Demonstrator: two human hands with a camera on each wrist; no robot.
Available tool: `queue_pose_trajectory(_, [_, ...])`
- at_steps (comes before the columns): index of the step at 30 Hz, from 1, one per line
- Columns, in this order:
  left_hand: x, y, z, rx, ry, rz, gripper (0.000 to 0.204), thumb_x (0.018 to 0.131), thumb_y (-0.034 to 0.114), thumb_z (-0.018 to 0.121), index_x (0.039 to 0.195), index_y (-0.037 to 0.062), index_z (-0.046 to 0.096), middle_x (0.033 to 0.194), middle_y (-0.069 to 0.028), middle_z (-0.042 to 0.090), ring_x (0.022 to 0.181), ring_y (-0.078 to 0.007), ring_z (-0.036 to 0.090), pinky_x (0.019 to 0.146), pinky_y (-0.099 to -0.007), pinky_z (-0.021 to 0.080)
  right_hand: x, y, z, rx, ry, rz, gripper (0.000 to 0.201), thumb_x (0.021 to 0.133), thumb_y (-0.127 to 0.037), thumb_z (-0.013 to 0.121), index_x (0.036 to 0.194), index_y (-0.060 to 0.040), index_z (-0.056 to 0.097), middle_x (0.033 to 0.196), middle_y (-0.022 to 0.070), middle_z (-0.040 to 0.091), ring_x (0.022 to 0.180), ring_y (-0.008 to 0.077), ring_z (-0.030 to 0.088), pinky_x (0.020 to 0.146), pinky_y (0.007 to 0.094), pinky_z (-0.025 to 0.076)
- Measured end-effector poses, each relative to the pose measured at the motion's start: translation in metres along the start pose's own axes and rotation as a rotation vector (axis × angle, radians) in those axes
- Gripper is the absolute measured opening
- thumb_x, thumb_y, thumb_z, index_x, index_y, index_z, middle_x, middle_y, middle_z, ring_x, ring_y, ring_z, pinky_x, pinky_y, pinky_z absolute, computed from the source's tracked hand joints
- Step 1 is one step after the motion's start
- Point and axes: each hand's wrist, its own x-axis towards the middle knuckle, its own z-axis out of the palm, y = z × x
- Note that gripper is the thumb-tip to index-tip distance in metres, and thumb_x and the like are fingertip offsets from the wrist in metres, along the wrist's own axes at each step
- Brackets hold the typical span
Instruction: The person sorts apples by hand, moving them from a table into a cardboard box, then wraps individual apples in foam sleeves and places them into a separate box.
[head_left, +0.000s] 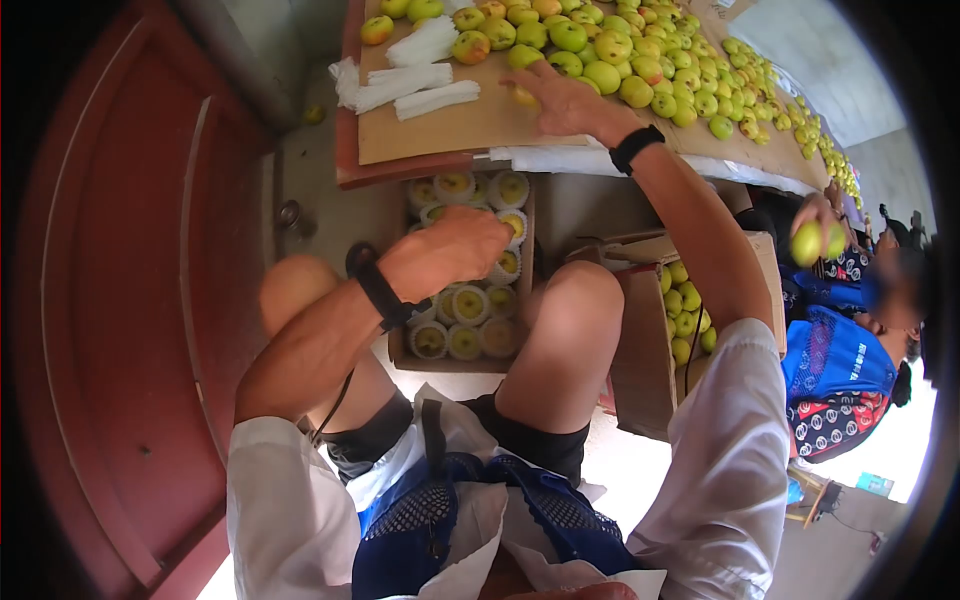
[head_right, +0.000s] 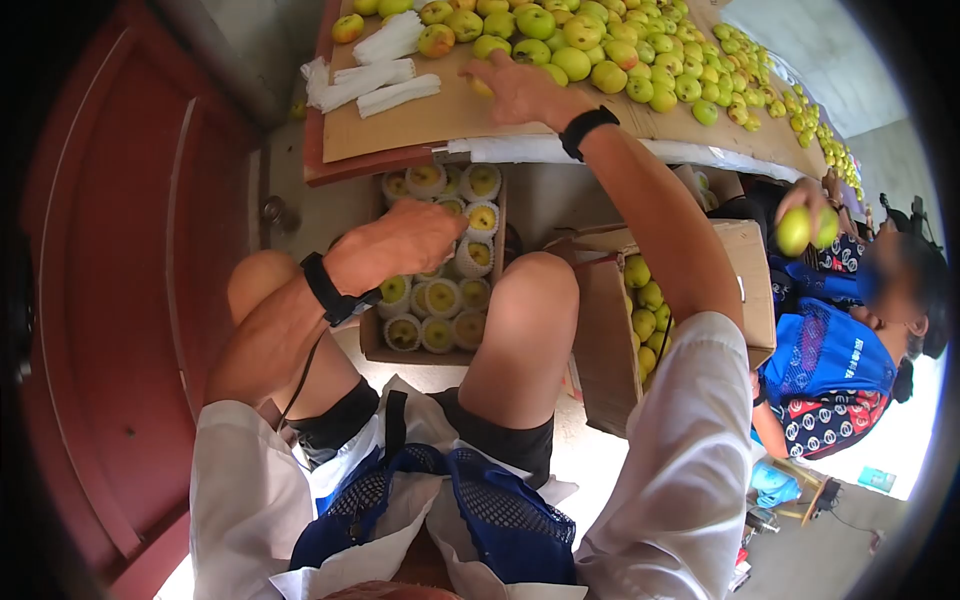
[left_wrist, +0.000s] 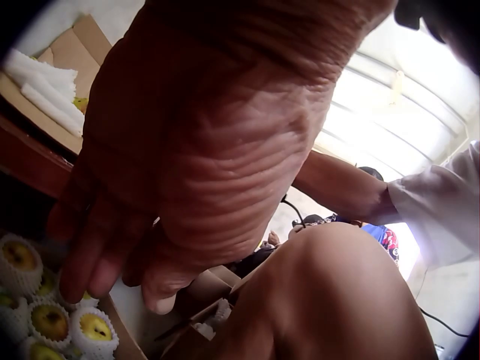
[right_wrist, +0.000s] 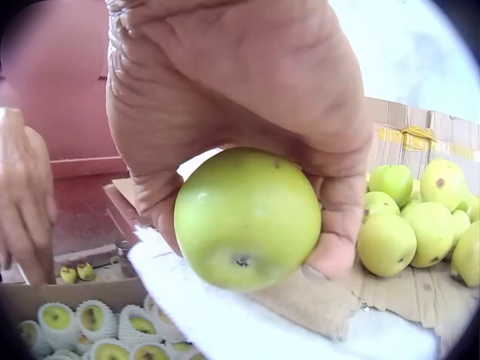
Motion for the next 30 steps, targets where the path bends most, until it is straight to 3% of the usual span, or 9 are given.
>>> queue_pose_trajectory(2, [-0.002,-0.001,-0.002,-0.001,0.015,-0.011,0.013,0.083,0.008,0.065,0.091,-0.0028,0.065,0.088,-0.0229,0.071,0.090,-0.0429,0.069,0.076,-0.0528,0.053,0.014,0.007,0.009,-0.077,0.165,-0.070,0.083,0.080,-0.014,0.072,0.154,-0.0291,0.040,0.150,0.0198,0.043,0.119,0.0391,0.062,0.097,0.0487,0.054])
queue_pose_trajectory(8, [-0.004,0.001,-0.004,0.010,0.014,-0.037,0.016,0.084,0.008,0.066,0.094,-0.0032,0.066,0.091,-0.0230,0.072,0.092,-0.0427,0.069,0.079,-0.0524,0.054,-0.001,0.030,0.000,0.103,0.243,0.004,0.080,0.082,-0.005,0.070,0.154,-0.0231,0.041,0.153,0.0193,0.041,0.118,0.0399,0.062,0.100,0.0463,0.053])
queue_pose_trajectory(11, [-0.001,0.002,-0.003,0.010,-0.033,-0.062,0.017,0.085,0.009,0.066,0.096,-0.0033,0.067,0.094,-0.0235,0.072,0.094,-0.0430,0.069,0.081,-0.0519,0.054,-0.036,0.041,-0.007,0.141,0.366,-0.018,0.071,0.084,-0.006,0.068,0.150,-0.0206,0.046,0.148,0.0218,0.045,0.116,0.0385,0.063,0.099,0.0455,0.052])
queue_pose_trajectory(14, [0.000,0.001,-0.001,0.029,-0.062,-0.086,0.018,0.086,0.010,0.065,0.099,-0.0033,0.067,0.098,-0.0239,0.072,0.097,-0.0433,0.069,0.083,-0.0519,0.054,-0.097,0.045,-0.027,0.206,0.462,0.007,0.056,0.086,-0.006,0.066,0.140,-0.0135,0.056,0.127,0.0181,0.063,0.104,0.0308,0.068,0.088,0.0411,0.055])
queue_pose_trajectory(18, [-0.002,0.002,-0.002,0.053,-0.073,-0.082,0.019,0.088,0.010,0.065,0.101,-0.0034,0.067,0.100,-0.0246,0.071,0.099,-0.0438,0.068,0.084,-0.0521,0.053,-0.219,0.013,-0.081,0.727,0.272,0.369,0.015,0.091,-0.010,0.056,0.093,-0.0059,0.070,0.086,0.0059,0.074,0.082,0.0163,0.067,0.069,0.0293,0.051])
queue_pose_trajectory(22, [-0.004,0.006,-0.004,0.056,-0.055,-0.080,0.020,0.088,0.011,0.065,0.101,-0.0036,0.066,0.099,-0.0251,0.070,0.100,-0.0441,0.068,0.084,-0.0526,0.053,-0.320,0.009,-0.071,0.951,0.004,0.611,0.016,0.086,0.000,0.051,0.076,-0.0042,0.063,0.082,0.0058,0.071,0.071,0.0121,0.067,0.057,0.0265,0.046])
queue_pose_trajectory(25, [0.002,0.009,-0.005,0.074,-0.081,-0.079,0.022,0.088,0.012,0.066,0.104,-0.0025,0.066,0.101,-0.0255,0.070,0.101,-0.0441,0.067,0.085,-0.0528,0.053,-0.354,0.023,-0.017,0.909,-0.171,0.722,0.012,0.083,-0.002,0.054,0.088,-0.0022,0.065,0.081,0.0077,0.072,0.074,0.0141,0.071,0.058,0.0251,0.049])
queue_pose_trajectory(27, [0.005,0.011,-0.008,0.064,-0.109,-0.062,0.024,0.088,0.012,0.067,0.108,-0.0013,0.066,0.102,-0.0256,0.070,0.101,-0.0439,0.068,0.085,-0.0529,0.054,-0.362,0.045,0.028,0.753,-0.400,0.594,0.022,0.083,-0.005,0.059,0.103,-0.0019,0.068,0.085,0.0108,0.074,0.079,0.0222,0.072,0.065,0.0320,0.054])
queue_pose_trajectory(30, [0.001,0.010,-0.013,0.027,-0.036,-0.009,0.030,0.090,0.013,0.068,0.118,0.0010,0.066,0.103,-0.0261,0.070,0.100,-0.0450,0.067,0.084,-0.0522,0.053,-0.358,0.070,0.088,0.404,-0.484,0.377,0.027,0.087,-0.018,0.065,0.110,-0.0042,0.072,0.100,0.0149,0.073,0.093,0.0288,0.071,0.078,0.0411,0.055])
